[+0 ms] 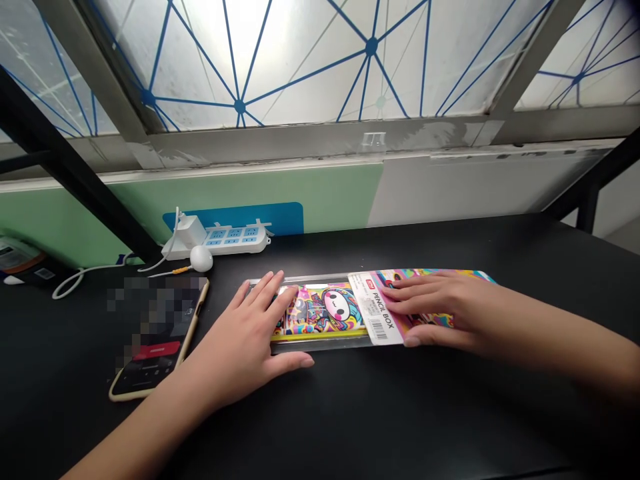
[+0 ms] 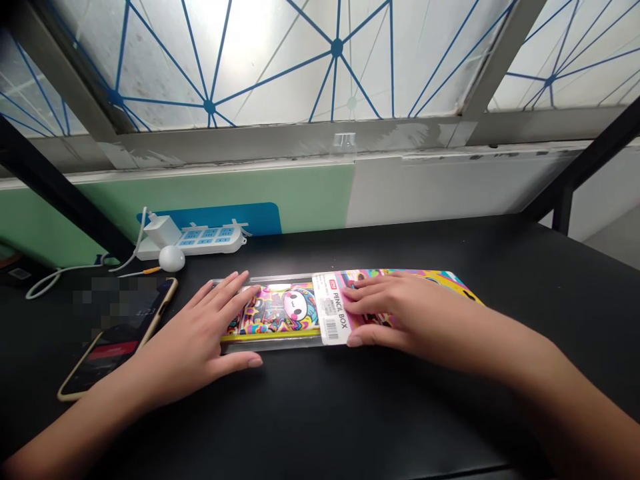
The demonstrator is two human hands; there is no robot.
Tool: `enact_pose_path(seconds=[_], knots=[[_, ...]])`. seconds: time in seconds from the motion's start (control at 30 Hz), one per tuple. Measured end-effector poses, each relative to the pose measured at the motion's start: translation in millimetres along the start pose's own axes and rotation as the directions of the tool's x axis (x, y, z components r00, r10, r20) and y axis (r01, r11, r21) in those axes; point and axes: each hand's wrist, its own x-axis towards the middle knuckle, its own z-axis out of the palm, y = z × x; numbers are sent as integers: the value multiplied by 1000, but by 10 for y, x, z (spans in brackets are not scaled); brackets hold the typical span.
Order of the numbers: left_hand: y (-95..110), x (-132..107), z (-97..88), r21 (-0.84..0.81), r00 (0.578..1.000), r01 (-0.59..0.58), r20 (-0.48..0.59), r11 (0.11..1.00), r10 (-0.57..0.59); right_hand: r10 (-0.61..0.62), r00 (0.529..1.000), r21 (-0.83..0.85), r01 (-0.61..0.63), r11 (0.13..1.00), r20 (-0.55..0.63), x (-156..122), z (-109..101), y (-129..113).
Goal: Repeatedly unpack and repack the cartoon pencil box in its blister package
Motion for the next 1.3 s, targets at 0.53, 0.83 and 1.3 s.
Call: enact_pose_path(seconds=[0.53, 0.83, 1.3], knots=[[-407, -55, -103, -93, 992, 112, 65, 989, -106, 56, 998, -54, -55, 997, 25, 179, 342, 185], [-409, 9, -107, -127, 980, 184, 99, 975, -172, 37, 944, -166, -96, 981, -328, 55, 12, 118], [-191, 63, 47, -172, 990, 115, -57, 978, -126, -485, 874, -164, 483, 860, 28, 454, 712, -1343]])
